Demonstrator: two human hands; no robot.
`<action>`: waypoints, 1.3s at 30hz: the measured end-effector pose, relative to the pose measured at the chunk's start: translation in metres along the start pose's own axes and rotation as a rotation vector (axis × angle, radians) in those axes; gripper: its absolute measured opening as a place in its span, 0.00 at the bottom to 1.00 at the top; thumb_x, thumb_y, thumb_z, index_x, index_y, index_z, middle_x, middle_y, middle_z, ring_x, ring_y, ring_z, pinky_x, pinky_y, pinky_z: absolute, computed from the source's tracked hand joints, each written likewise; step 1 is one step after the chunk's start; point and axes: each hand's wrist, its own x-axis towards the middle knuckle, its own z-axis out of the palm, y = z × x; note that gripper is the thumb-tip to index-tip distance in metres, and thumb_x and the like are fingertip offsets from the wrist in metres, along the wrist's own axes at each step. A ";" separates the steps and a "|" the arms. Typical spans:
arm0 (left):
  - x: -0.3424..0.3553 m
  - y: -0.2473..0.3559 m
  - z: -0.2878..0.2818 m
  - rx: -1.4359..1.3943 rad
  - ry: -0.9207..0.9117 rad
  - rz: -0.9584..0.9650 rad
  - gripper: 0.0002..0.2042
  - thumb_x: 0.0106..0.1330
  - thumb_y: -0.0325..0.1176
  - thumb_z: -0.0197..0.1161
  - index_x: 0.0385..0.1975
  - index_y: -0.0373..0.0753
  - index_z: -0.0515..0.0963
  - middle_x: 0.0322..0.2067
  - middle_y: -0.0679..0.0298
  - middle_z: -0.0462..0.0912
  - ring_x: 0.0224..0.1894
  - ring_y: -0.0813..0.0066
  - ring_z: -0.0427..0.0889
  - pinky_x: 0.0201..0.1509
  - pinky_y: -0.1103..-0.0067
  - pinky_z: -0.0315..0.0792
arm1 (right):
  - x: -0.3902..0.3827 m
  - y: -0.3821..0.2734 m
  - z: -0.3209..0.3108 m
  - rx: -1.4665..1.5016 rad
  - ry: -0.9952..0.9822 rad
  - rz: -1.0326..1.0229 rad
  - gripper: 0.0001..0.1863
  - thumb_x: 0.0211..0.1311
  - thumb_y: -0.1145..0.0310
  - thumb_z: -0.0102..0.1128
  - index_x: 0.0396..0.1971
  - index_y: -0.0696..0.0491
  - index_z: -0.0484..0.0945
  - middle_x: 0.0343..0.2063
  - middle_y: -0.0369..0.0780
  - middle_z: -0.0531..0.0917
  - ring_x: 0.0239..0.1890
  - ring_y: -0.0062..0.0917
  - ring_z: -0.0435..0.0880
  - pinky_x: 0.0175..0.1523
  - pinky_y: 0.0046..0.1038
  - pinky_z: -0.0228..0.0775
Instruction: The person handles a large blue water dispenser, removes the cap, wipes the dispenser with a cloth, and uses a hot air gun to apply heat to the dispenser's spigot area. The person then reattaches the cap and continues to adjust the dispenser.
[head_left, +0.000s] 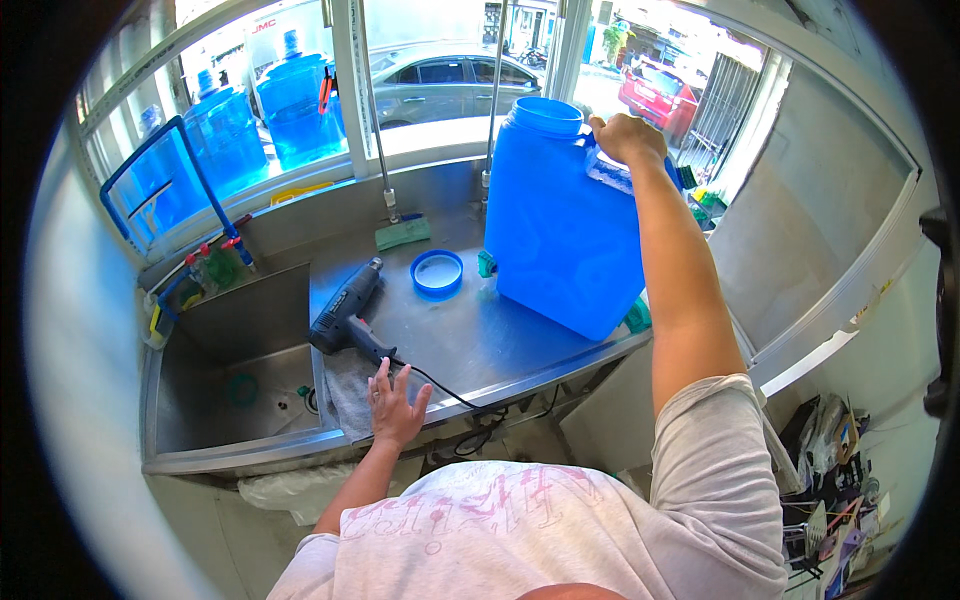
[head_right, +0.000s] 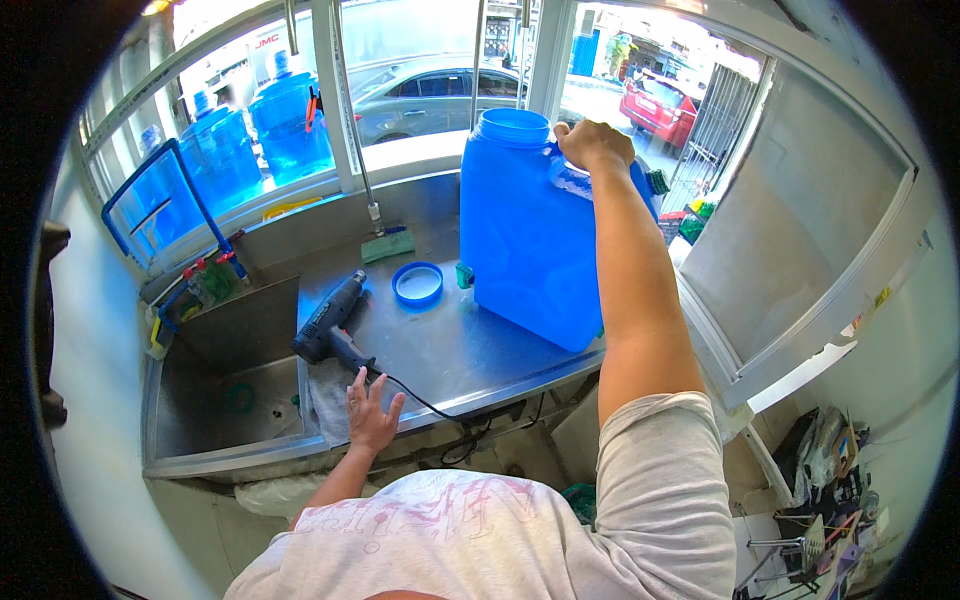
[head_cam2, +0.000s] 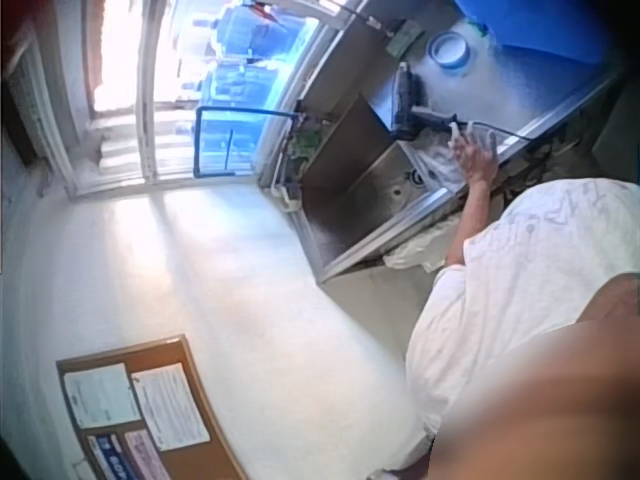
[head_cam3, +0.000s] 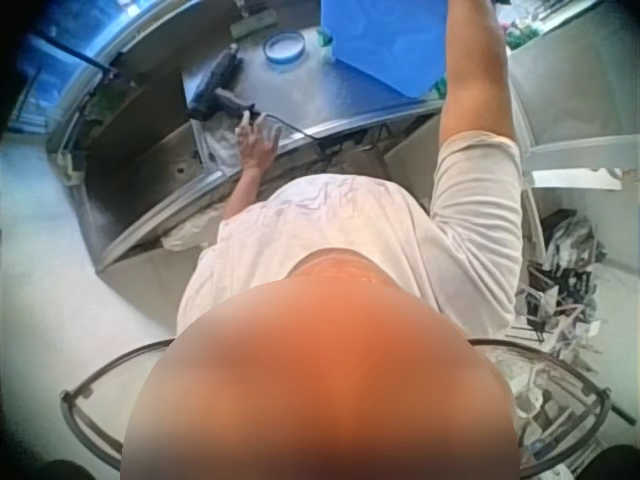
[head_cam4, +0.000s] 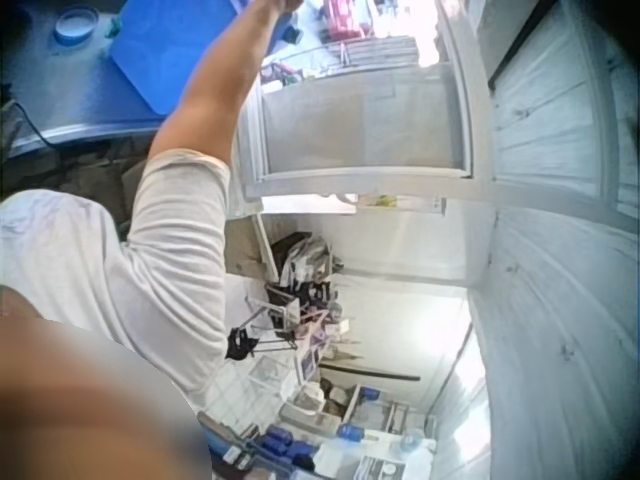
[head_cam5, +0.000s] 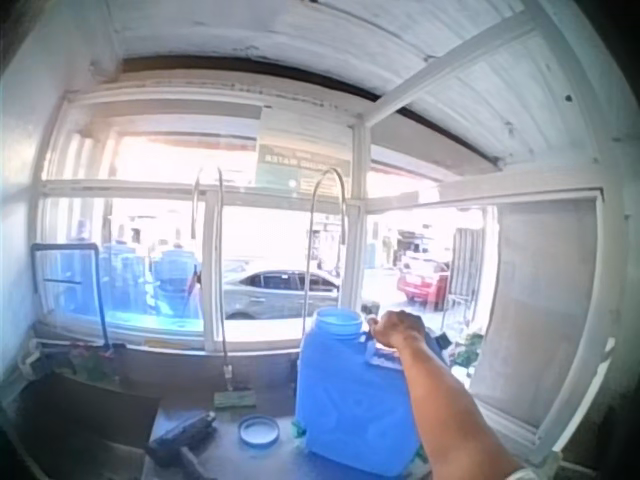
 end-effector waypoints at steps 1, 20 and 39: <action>0.000 0.000 -0.001 -0.007 0.002 0.003 0.29 0.68 0.58 0.56 0.61 0.43 0.71 0.68 0.48 0.57 0.70 0.47 0.59 0.75 0.54 0.47 | 0.000 0.000 0.001 -0.004 0.014 -0.009 0.35 0.68 0.35 0.38 0.45 0.48 0.86 0.47 0.45 0.87 0.52 0.40 0.85 0.54 0.45 0.76; 0.001 0.001 0.000 0.001 -0.013 0.004 0.29 0.69 0.57 0.56 0.61 0.42 0.72 0.68 0.48 0.58 0.70 0.47 0.59 0.74 0.51 0.48 | -0.001 -0.002 0.002 0.005 0.033 -0.006 0.35 0.69 0.35 0.39 0.42 0.48 0.87 0.46 0.45 0.87 0.51 0.40 0.85 0.54 0.47 0.76; 0.001 0.007 -0.004 0.047 -0.055 -0.039 0.29 0.69 0.58 0.55 0.62 0.44 0.70 0.69 0.47 0.55 0.72 0.47 0.56 0.75 0.51 0.46 | -0.002 0.002 0.002 0.036 0.006 -0.043 0.34 0.66 0.37 0.43 0.42 0.51 0.87 0.43 0.47 0.87 0.48 0.40 0.87 0.49 0.42 0.79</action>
